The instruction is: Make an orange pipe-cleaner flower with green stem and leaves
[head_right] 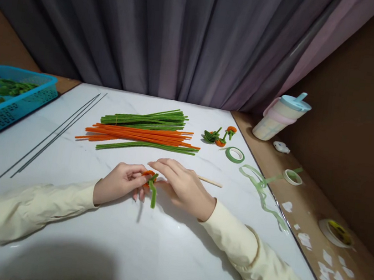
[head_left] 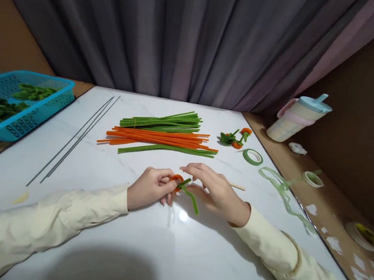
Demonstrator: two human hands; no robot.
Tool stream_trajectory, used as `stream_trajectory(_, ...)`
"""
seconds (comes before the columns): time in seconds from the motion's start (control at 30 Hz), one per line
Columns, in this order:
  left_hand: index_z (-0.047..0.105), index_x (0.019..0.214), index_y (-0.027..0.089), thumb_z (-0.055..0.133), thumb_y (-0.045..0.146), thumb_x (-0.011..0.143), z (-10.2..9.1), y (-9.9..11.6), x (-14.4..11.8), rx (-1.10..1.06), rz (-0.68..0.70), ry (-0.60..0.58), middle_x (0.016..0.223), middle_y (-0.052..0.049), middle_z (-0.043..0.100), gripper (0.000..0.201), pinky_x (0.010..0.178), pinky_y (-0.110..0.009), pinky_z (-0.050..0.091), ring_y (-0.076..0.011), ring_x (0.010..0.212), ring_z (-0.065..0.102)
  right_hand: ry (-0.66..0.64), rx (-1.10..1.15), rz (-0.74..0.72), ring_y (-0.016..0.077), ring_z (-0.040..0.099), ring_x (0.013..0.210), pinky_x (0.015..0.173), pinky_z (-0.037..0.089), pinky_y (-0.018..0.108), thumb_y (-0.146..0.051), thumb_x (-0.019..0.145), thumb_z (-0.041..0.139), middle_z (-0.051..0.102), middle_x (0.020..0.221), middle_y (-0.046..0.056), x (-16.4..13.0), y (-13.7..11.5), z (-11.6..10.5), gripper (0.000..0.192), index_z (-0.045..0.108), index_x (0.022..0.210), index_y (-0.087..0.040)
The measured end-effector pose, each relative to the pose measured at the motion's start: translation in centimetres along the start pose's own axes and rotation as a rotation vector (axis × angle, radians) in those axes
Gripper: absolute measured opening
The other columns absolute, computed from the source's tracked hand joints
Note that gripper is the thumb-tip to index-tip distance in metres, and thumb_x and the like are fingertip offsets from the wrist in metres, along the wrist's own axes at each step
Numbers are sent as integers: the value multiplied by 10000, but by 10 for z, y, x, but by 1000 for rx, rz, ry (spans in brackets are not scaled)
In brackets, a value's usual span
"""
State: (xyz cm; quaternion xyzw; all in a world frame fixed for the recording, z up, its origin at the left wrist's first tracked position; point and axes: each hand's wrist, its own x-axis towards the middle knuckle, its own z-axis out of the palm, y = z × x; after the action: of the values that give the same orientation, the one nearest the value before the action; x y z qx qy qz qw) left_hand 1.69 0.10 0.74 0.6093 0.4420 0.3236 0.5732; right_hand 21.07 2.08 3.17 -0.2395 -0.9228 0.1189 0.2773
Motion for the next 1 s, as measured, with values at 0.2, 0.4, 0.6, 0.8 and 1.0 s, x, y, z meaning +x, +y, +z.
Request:
stream_trajectory(0.2,594,848,97,519,351,808,-5,3,3,-125,-22,-62,733,-81,665,268,514,-251,521,-155,584,629,30,78,-66,153,528,752,621,437,261,-81,889,378,596,822,72,-2,2,4,182,531,944,-160)
stream_trajectory(0.4,560,1063,115,574,302,777,-13,6,7,-496,-112,-250,1013,-139,626,342,692,-378,554,-245,877,629,112,277,119,102,530,619,568,417,207,-129,873,477,598,712,27,2,3,4,106,549,802,-160)
stream_trajectory(0.6,542,1012,130,696,233,697,-7,7,6,-426,-102,-255,910,-89,622,366,601,-299,559,-232,841,647,85,339,240,103,534,625,568,417,211,-202,871,502,604,718,16,3,5,-1,99,563,803,-163)
stream_trajectory(0.8,548,969,117,678,295,719,-3,-3,6,-291,-106,-261,683,-30,630,334,522,-265,545,-150,572,644,-2,391,207,138,536,798,671,461,256,-230,822,587,589,909,60,8,2,-8,148,584,956,-167)
stream_trajectory(1.0,577,863,114,606,239,762,0,-2,0,-39,-23,-257,530,9,594,163,525,-227,534,-132,503,628,-153,490,162,134,537,814,760,462,295,-192,819,587,558,904,58,10,-6,-16,87,630,888,-163)
